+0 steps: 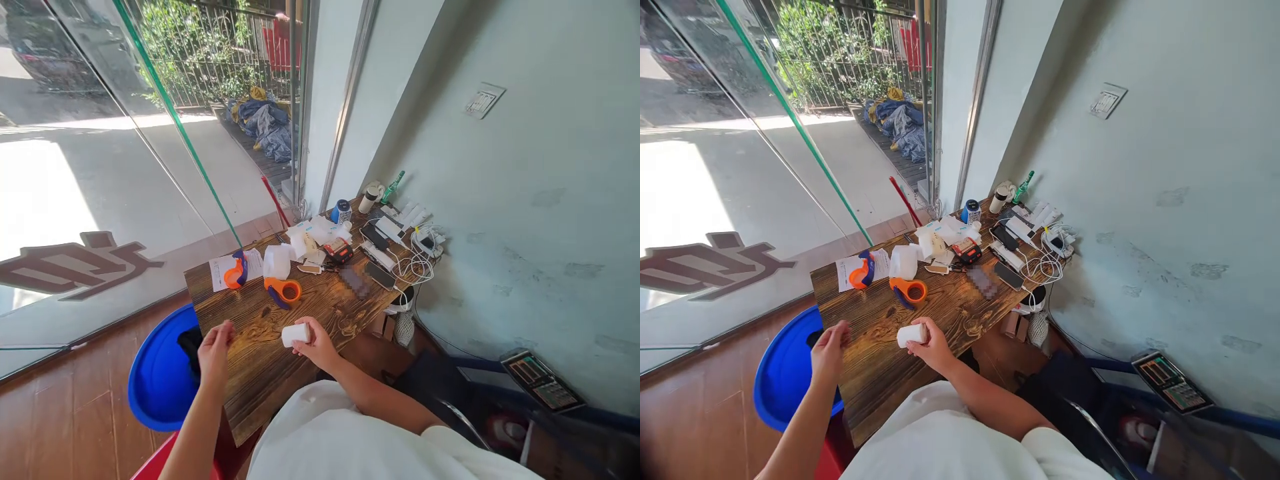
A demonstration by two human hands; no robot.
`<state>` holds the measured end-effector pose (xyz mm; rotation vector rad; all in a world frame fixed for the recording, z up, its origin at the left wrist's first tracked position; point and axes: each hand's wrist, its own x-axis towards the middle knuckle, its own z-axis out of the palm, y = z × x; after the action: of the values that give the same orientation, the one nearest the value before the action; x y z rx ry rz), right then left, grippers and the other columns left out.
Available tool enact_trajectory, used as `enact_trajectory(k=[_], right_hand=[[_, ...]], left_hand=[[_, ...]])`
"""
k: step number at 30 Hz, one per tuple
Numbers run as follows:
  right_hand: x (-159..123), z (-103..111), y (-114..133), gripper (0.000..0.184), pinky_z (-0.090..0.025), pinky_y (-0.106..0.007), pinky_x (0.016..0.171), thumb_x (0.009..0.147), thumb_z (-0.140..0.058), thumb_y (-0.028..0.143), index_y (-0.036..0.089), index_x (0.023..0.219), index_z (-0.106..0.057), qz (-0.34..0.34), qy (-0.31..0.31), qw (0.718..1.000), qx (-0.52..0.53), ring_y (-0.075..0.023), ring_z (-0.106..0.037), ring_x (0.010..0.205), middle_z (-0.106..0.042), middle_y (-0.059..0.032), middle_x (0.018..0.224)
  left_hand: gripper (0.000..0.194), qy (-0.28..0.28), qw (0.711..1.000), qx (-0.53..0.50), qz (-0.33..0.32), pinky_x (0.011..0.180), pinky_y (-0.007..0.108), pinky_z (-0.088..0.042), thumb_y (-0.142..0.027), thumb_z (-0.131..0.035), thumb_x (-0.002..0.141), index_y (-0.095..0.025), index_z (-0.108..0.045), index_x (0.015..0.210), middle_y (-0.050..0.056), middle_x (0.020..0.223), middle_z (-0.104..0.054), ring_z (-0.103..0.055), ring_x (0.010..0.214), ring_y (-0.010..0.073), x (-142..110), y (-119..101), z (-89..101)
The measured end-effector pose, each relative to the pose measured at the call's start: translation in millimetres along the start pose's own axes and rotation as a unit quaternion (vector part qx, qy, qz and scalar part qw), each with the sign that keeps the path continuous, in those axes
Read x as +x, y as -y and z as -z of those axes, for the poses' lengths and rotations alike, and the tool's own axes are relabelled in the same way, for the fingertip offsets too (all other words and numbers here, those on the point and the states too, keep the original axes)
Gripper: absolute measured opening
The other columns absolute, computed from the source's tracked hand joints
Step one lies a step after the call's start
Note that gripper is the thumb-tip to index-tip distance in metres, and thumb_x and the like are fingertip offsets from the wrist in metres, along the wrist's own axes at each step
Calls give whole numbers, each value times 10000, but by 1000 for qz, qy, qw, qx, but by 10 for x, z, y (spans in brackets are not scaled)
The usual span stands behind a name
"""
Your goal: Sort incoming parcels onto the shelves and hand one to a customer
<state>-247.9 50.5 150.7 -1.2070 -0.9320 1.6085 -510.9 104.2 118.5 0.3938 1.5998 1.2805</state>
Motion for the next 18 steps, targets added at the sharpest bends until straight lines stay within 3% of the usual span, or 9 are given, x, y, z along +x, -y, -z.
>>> enact_trajectory(k=[1, 2, 3, 5, 7, 9, 14, 16, 18], right_hand=[[15, 78, 42, 508, -499, -222, 516, 701, -809, 409, 246, 1090, -526, -3, 12, 1000, 9, -106, -658, 611, -662, 16, 941], [34, 169, 90, 494, -483, -215, 502, 718, -796, 431, 245, 1086, -524, -5, 24, 1000, 19, -104, -653, 597, -664, 18, 927], [58, 275, 141, 477, -467, -210, 488, 742, -774, 458, 245, 1085, -521, -5, 33, 999, 30, -102, -647, 581, -663, 22, 906], [117, 534, 248, 453, -446, -209, 471, 783, -727, 508, 246, 1083, -513, -1, 47, 998, 44, -100, -633, 557, -654, 27, 868], [185, 858, 356, 448, -436, -211, 466, 793, -713, 528, 249, 1078, -509, 1, 57, 997, 43, -101, -623, 548, -645, 31, 852], [249, 1233, 451, 452, -442, -216, 476, 790, -724, 520, 251, 1083, -510, -3, 79, 996, 35, -104, -623, 556, -644, 29, 860], [440, 2290, 537, 525, -478, -228, 499, 741, -777, 486, 260, 1117, -488, -49, 149, 987, 21, -126, -664, 617, -660, 0, 1011], [609, 2736, 504, 501, -508, -251, 530, 748, -763, 473, 254, 1109, -492, -60, 153, 986, -14, -142, -674, 640, -664, -2, 997], [874, 3177, 464, 438, -534, -285, 578, 780, -719, 443, 244, 1104, -502, -40, 99, 988, -111, -154, -663, 655, -660, 4, 930]], left_hand=[[247, 145, 989, 31, -18, 675, 231, -542, -212, -809, 694, -223, -699, 916, 36, 930, -696, -658, 832, 167, -231, -31, -270], [422, 244, 967, 69, -31, 755, 243, -560, -126, -876, 580, -221, -729, 964, 63, 1058, -701, -662, 973, 208, -455, -53, -535], [472, 315, 941, 115, -46, 798, 261, -569, -106, -886, 559, -221, -748, 995, 82, 1154, -685, -654, 1035, 233, -657, -65, -785], [478, 377, 908, 172, -64, 791, 284, -579, -114, -873, 589, -221, -762, 1042, 103, 1175, -682, -667, 989, 243, -965, -52, -1222], [440, 377, 904, 188, -75, 768, 278, -573, -131, -839, 652, -224, -763, 1075, 106, 1130, -697, -672, 922, 227, -1142, 7, -1577], [408, 353, 918, 165, -70, 795, 261, -559, -106, -821, 670, -227, -771, 1056, 101, 1115, -706, -665, 964, 225, -1234, 101, -1887], [168, 296, 953, 59, 31, 753, 234, -553, -105, -787, 709, -188, -789, 854, 110, 1094, -720, -680, 934, 208, -1389, 485, -2716], [237, 270, 961, 59, 34, 801, 213, -537, -105, -811, 683, -180, -787, 906, 117, 1064, -731, -682, 942, 191, -1438, 701, -3057], [366, 232, 967, 105, 5, 851, 217, -525, -136, -842, 652, -194, -775, 1007, 116, 1063, -736, -680, 965, 185, -1467, 931, -3334]])
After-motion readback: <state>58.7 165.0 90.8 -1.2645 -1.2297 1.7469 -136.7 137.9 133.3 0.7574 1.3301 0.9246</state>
